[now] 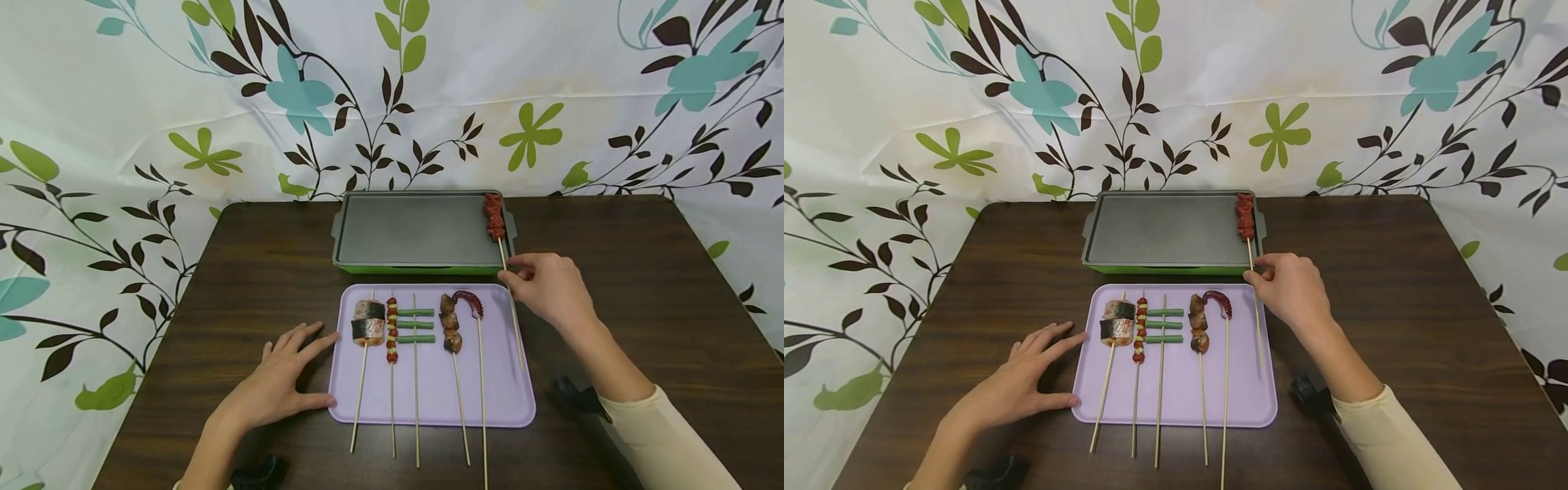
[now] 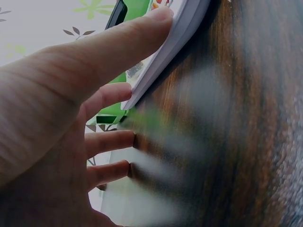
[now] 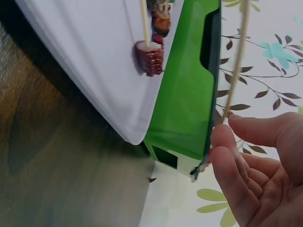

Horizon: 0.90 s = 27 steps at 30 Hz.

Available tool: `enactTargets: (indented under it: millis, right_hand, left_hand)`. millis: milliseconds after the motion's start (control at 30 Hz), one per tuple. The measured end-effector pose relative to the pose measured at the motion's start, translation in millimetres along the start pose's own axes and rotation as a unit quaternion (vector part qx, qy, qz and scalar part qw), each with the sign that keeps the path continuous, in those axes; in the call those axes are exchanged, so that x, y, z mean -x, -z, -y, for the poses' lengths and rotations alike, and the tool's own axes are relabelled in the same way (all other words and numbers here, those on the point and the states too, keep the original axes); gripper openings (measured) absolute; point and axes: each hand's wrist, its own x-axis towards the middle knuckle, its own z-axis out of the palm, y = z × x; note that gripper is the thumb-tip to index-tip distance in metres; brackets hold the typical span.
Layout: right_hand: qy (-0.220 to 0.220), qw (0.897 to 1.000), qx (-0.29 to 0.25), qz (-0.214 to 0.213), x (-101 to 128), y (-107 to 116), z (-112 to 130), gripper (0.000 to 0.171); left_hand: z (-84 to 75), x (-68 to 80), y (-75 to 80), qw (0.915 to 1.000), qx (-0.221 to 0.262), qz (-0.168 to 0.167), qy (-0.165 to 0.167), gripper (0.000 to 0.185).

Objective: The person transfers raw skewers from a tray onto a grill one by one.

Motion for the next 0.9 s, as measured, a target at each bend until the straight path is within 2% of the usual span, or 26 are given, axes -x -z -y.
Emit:
enactTargets:
  millis: [200,400,500,667,800,900]
  right_hand:
    - [-0.016,1.000,-0.012,0.001,16,11,-2,0.040]
    - [-0.056,0.996,-0.061,0.027,47,13,-15,0.031]
    - [-0.087,0.989,-0.105,0.064,65,7,-21,0.028]
    - [-0.120,0.967,-0.184,0.126,90,-12,-20,0.022]
    - [-0.122,0.957,-0.220,0.148,105,-30,-14,0.021]
    - [-0.120,0.954,-0.227,0.153,112,-42,-9,0.026]
  left_hand:
    - [1.1,-1.4,-2.1,1.0000,0.006,0.001,0.000,0.093]
    - [6.3,-1.3,-2.2,0.9999,0.010,-0.003,-0.010,0.093]
    - [7.1,-2.7,0.2,0.9999,0.010,0.000,-0.013,0.092]
    - [6.4,-3.9,1.3,0.9998,0.014,0.008,-0.008,0.092]
    - [6.4,-2.8,0.1,0.9998,0.014,0.007,-0.008,0.092]
    - [6.7,-1.4,-1.2,0.9999,0.014,0.006,-0.007,0.092]
